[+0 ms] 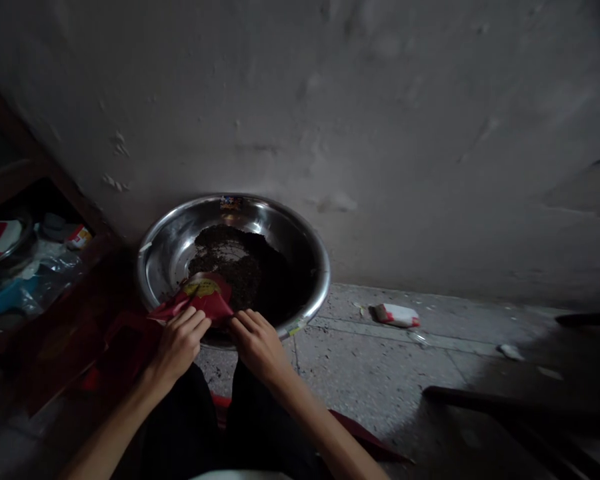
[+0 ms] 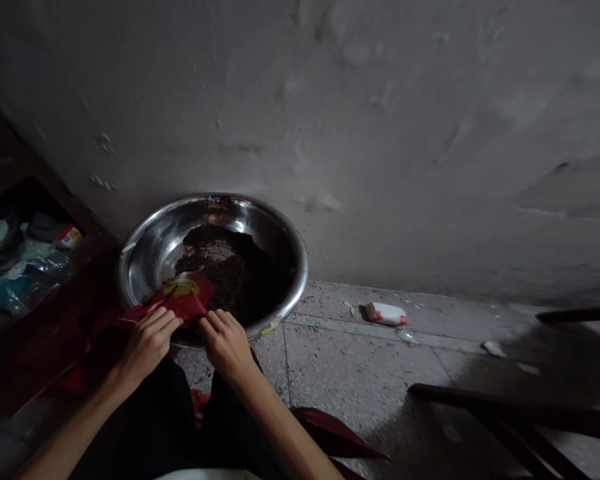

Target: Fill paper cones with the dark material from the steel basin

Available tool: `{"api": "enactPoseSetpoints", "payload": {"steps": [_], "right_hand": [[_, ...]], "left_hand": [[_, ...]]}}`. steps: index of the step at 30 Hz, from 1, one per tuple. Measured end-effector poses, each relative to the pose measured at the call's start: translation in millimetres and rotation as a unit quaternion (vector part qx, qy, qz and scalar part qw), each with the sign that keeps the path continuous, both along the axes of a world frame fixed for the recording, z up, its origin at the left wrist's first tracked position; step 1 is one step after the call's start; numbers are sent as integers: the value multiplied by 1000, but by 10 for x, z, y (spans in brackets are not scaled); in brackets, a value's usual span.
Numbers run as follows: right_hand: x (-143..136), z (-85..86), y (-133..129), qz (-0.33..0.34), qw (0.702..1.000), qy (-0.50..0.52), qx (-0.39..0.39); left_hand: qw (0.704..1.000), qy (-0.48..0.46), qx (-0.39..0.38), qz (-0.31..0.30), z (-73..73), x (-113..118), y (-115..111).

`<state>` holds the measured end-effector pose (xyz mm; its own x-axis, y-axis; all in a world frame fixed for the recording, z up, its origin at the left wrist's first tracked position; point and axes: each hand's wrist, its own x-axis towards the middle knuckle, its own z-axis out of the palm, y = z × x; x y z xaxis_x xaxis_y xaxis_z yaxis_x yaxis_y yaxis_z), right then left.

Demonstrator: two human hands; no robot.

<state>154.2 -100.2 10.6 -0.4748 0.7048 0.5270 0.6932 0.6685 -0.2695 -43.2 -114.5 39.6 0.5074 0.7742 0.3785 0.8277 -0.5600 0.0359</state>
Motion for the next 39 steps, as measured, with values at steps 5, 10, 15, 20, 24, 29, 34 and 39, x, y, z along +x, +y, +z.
{"api": "enactPoseSetpoints", "payload": {"steps": [5, 10, 15, 20, 24, 29, 34, 39], "right_hand": [[-159, -2, 40, 27, 1000, -1, 6], [-188, -63, 30, 30, 999, 29, 20], [-27, -14, 27, 19, 999, -26, 12], [116, -19, 63, 31, 996, -72, -39], [128, -77, 64, 2, 997, -65, -28], [10, 4, 57, -5, 995, -99, 13], [-327, 5, 107, 57, 988, -118, 82], [-344, -166, 257, 147, 950, -132, 241]], "left_hand": [[1000, -6, 23, -4, -39, -5, 17], [1000, 8, -12, 6, 84, -160, -21], [1000, 0, 8, -10, 45, -246, 7], [999, 4, 33, -11, 16, -234, 13], [1000, -6, -19, 22, 112, -524, -34], [995, -82, 7, 53, -46, -782, -119], [990, -142, 18, 13, -213, -585, -207], [981, -193, 20, 4, -287, -531, -270]]}}
